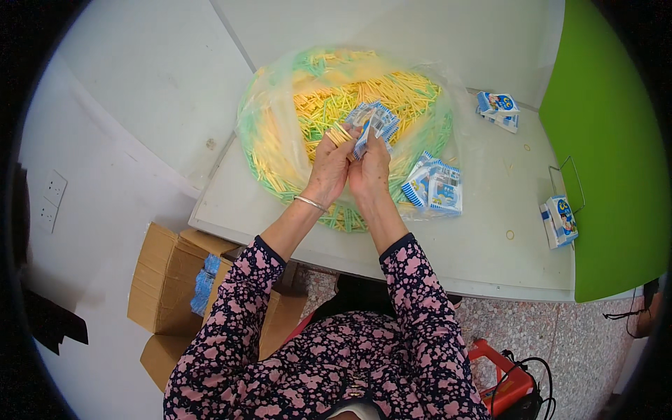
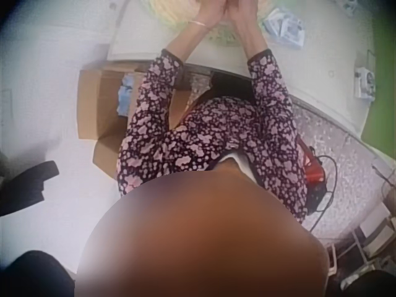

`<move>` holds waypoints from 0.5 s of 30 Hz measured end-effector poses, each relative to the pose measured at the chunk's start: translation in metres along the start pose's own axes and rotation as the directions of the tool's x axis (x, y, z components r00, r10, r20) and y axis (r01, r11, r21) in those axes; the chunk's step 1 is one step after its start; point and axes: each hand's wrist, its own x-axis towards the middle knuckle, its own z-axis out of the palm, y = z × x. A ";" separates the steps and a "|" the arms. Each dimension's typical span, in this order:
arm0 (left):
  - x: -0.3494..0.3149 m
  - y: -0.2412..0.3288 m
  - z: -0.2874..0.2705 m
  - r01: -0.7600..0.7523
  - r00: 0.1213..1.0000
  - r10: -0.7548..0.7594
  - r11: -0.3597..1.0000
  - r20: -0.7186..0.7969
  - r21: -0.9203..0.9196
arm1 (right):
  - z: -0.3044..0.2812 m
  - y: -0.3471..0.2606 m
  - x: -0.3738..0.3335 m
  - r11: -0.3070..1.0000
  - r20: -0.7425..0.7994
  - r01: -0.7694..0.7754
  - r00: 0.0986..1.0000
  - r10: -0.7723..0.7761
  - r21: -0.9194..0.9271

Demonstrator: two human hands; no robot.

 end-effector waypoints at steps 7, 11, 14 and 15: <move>0.012 0.015 -0.008 0.106 0.989 -0.120 0.982 -0.086 -0.155 | -0.004 -0.009 0.008 0.989 0.075 0.047 0.997 -0.036 -0.141; 0.028 0.028 -0.026 0.126 0.975 -0.155 0.976 -0.159 -0.177 | -0.004 -0.031 0.003 0.875 0.201 0.185 0.974 -0.103 -0.448; 0.028 0.036 -0.028 0.170 0.970 -0.196 0.970 -0.144 -0.177 | -0.011 -0.048 -0.002 0.769 0.257 0.210 0.964 -0.062 -0.604; 0.028 0.038 -0.028 0.183 0.970 -0.205 0.969 -0.132 -0.165 | -0.012 -0.050 -0.005 0.769 0.257 0.210 0.964 -0.062 -0.604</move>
